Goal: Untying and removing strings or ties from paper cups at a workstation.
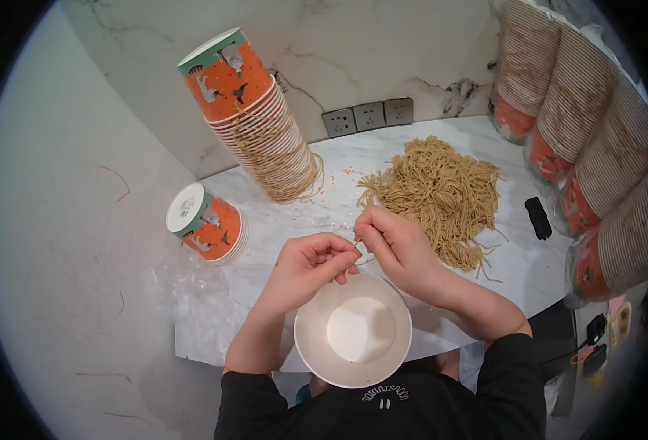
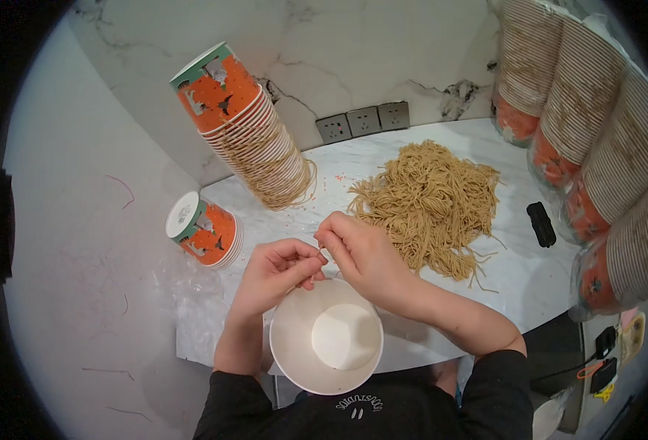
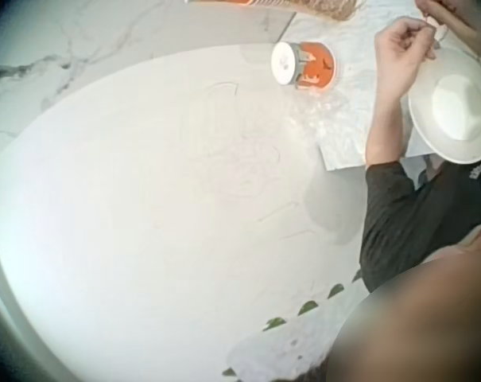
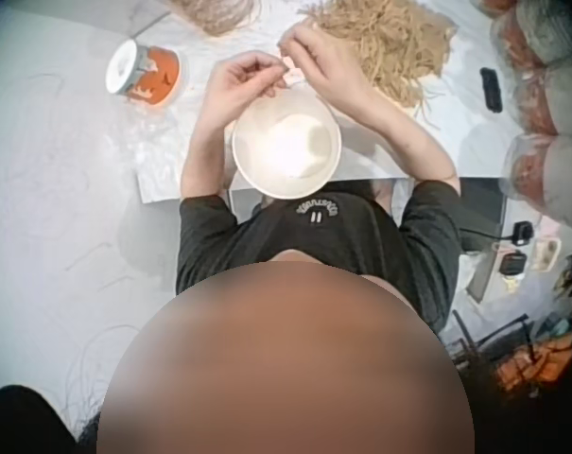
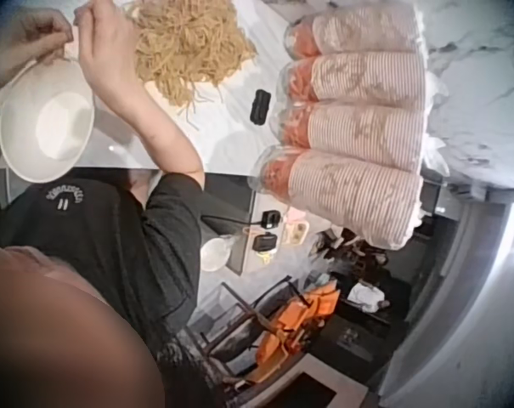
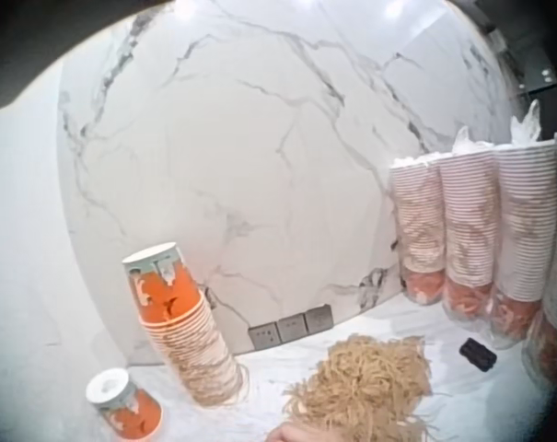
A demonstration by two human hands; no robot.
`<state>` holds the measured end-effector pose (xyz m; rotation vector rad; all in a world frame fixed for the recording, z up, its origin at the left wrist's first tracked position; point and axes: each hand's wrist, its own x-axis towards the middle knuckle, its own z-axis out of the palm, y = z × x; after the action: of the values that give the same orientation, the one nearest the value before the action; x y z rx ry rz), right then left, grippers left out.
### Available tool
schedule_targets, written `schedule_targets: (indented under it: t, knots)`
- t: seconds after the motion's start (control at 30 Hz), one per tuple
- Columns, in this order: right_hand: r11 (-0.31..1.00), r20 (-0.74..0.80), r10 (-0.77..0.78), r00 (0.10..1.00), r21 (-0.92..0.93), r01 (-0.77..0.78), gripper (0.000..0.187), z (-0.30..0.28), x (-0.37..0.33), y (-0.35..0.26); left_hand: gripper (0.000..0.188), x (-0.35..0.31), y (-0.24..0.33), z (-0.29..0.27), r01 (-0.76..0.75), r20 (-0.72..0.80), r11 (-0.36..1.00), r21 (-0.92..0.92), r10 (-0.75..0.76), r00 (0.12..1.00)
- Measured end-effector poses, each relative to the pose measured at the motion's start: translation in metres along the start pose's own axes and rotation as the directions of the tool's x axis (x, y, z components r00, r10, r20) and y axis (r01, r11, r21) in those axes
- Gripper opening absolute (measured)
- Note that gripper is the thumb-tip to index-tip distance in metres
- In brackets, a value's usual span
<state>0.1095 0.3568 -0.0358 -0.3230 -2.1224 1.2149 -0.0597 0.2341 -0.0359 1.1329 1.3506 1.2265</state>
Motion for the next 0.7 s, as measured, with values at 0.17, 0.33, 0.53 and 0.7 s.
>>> schedule_targets:
  t: [0.17,0.33,0.53,0.7]
  knots:
    - [0.998,0.119,-0.050,0.992,0.041,0.045,0.021,-0.002,0.001,0.006,0.016,-0.009,0.006,-0.009,-0.096,-0.050,0.992,0.085,0.101,0.994]
    - [0.888,0.314,0.098,0.944,0.401,-0.225,0.035,0.013,-0.007,0.013,0.016,-0.017,0.014,0.001,-0.154,0.088,0.953,0.260,0.136,0.987]
    - [0.898,0.388,0.149,0.909,0.332,-0.289,0.017,-0.005,-0.009,-0.010,0.017,-0.027,0.032,-0.011,-0.011,0.101,0.914,0.405,-0.032,0.994]
    - [0.912,0.374,0.093,0.923,0.340,-0.229,0.008,-0.011,-0.016,-0.025,0.014,-0.049,0.049,-0.003,-0.146,0.165,0.853,0.502,0.071,0.984]
